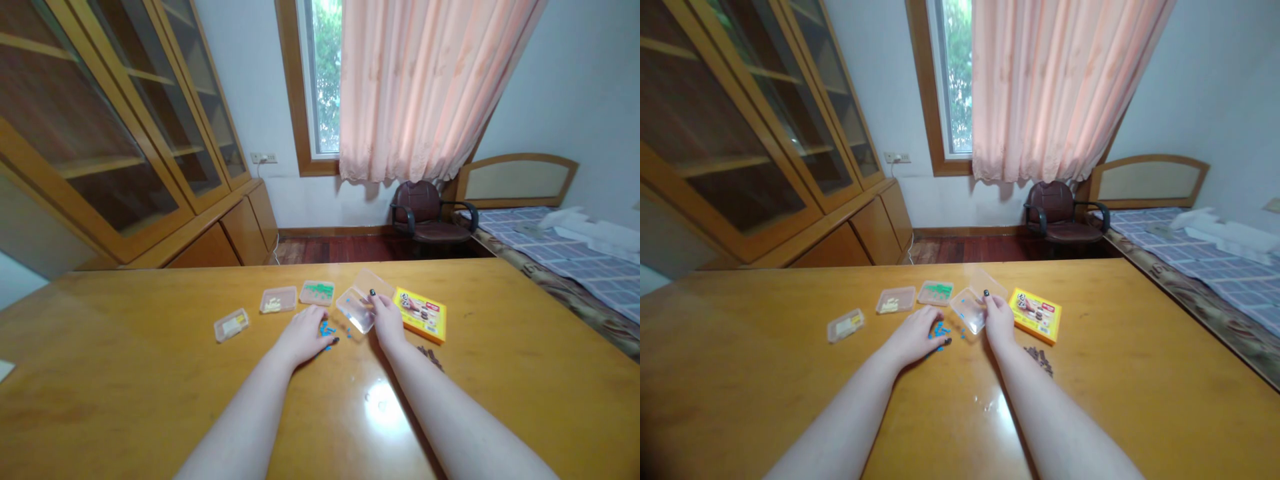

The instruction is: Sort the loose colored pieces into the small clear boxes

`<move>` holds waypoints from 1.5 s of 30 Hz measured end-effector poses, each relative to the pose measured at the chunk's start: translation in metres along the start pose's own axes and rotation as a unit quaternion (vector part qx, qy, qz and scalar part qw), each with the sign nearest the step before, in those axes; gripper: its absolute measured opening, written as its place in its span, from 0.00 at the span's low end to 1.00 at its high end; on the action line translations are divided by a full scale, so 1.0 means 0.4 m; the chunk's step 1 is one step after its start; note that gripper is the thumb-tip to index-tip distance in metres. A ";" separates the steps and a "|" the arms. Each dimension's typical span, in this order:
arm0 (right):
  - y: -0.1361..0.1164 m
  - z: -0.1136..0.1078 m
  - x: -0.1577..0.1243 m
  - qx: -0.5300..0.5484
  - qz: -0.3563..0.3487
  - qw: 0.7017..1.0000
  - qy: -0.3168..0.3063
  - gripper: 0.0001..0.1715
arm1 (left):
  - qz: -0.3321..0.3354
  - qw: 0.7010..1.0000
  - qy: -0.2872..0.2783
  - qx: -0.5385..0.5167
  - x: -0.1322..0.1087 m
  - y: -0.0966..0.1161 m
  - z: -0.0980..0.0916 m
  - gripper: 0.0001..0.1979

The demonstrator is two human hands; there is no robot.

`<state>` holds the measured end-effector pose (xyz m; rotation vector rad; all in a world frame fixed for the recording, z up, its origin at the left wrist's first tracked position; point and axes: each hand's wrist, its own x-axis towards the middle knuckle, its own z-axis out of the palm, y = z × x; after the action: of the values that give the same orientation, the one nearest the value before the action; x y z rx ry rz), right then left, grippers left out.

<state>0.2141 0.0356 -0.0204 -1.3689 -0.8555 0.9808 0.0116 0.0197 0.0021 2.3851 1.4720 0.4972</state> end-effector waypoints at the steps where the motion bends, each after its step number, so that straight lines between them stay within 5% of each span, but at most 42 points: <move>1: -0.005 0.001 -0.003 -0.003 0.001 1.000 0.000 0.24 | -0.004 1.000 -0.012 0.009 0.000 0.001 0.003 0.15; 8: -0.009 0.004 -0.014 -0.010 0.005 1.000 -0.020 0.22 | -0.009 0.999 -0.038 0.006 0.015 0.003 0.019 0.04; 15: -0.019 0.006 -0.019 -0.018 0.000 1.000 -0.022 0.20 | -0.008 0.999 -0.027 0.027 0.021 -0.004 0.033 0.09; 45: -0.012 0.008 -0.017 -0.010 0.013 0.999 -0.028 0.22 | 0.017 0.999 -0.012 -0.025 0.020 0.008 0.017 0.05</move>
<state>0.2087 0.0308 -0.0150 -1.3782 -0.8924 1.0374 0.0204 0.0251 -0.0015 2.3741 1.3941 0.5053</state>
